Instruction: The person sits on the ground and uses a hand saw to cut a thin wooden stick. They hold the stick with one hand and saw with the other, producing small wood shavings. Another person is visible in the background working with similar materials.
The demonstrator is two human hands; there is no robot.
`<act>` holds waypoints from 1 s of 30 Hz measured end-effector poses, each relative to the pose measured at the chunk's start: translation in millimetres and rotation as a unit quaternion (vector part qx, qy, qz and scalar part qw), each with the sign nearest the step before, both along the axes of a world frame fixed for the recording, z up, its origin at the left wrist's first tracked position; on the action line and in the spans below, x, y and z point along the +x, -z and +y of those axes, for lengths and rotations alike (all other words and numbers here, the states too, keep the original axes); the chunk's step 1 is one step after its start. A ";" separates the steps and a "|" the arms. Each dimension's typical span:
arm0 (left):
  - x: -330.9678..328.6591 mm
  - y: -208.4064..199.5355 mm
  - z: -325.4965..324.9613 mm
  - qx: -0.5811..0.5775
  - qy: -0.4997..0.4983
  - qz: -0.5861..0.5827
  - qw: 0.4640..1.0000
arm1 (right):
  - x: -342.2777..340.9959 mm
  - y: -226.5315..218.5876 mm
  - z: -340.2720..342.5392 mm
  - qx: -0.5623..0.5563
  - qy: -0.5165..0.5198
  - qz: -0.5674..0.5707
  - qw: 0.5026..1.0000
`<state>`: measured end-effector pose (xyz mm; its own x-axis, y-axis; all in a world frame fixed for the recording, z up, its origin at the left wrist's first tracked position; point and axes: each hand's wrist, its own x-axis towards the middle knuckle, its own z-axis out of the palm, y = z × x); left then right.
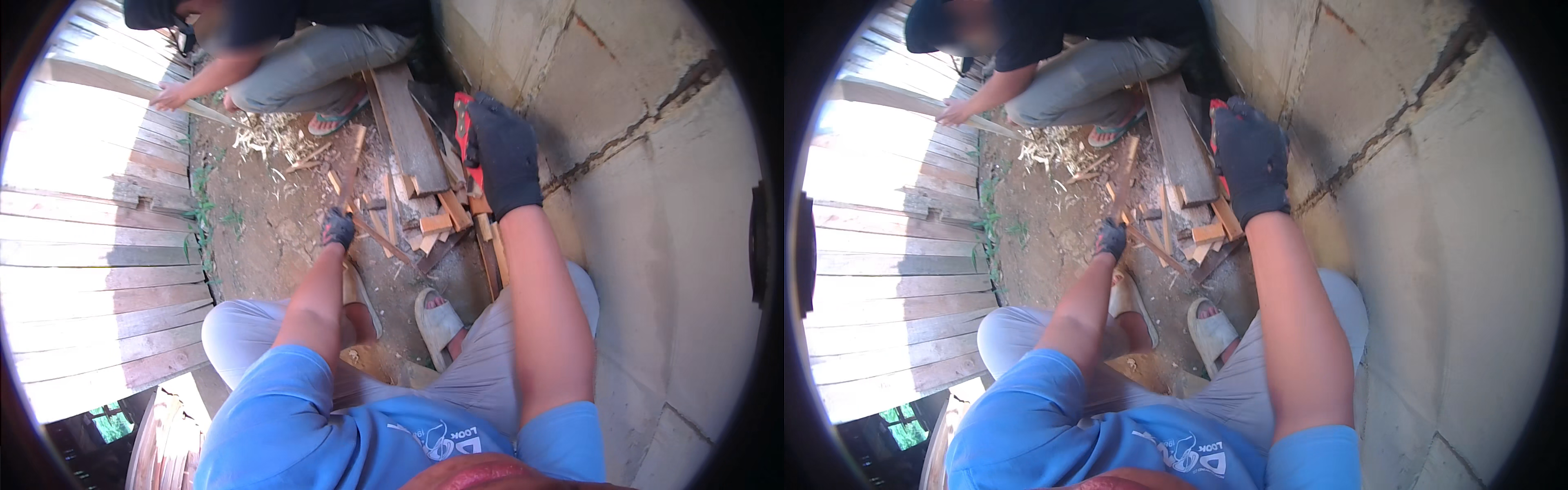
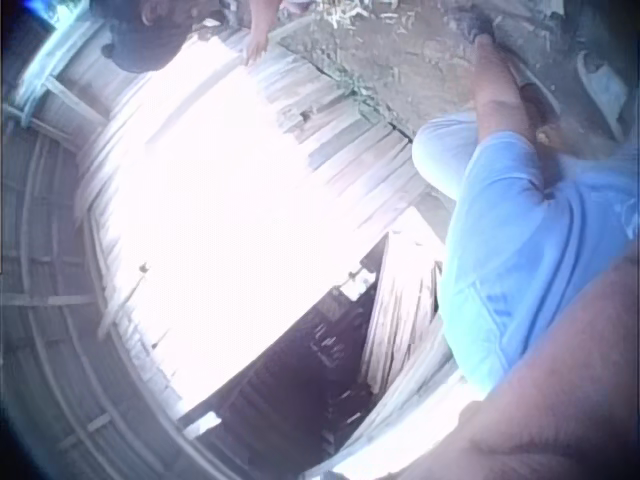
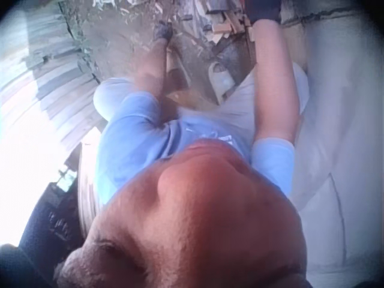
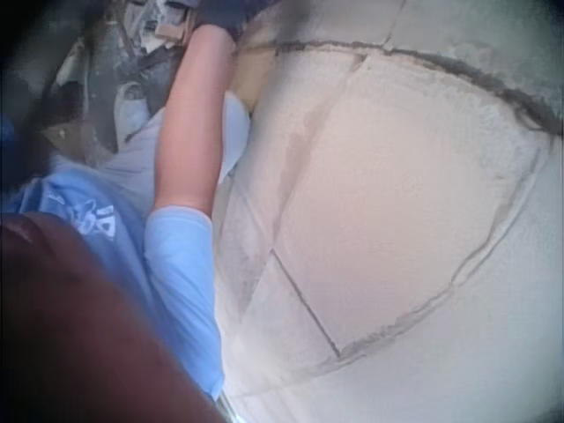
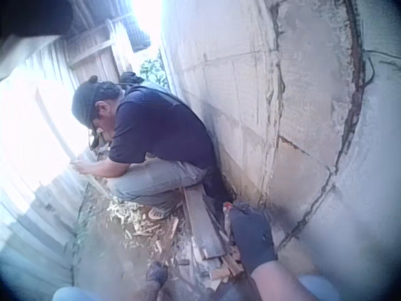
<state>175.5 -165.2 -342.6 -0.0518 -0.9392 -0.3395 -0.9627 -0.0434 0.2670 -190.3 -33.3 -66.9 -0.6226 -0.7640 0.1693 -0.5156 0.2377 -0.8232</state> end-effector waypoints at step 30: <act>-104.2 -97.8 36.2 0.073 0.264 0.053 0.960 | 12.2 -3.5 -1.5 -0.108 -0.006 0.335 0.936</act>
<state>71.2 -129.0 -244.8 -0.5498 -0.7150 -0.4318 -0.8283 0.3996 0.3928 -178.1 -34.9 -63.3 -0.3123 -0.6732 0.6702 -0.9350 0.0928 -0.3424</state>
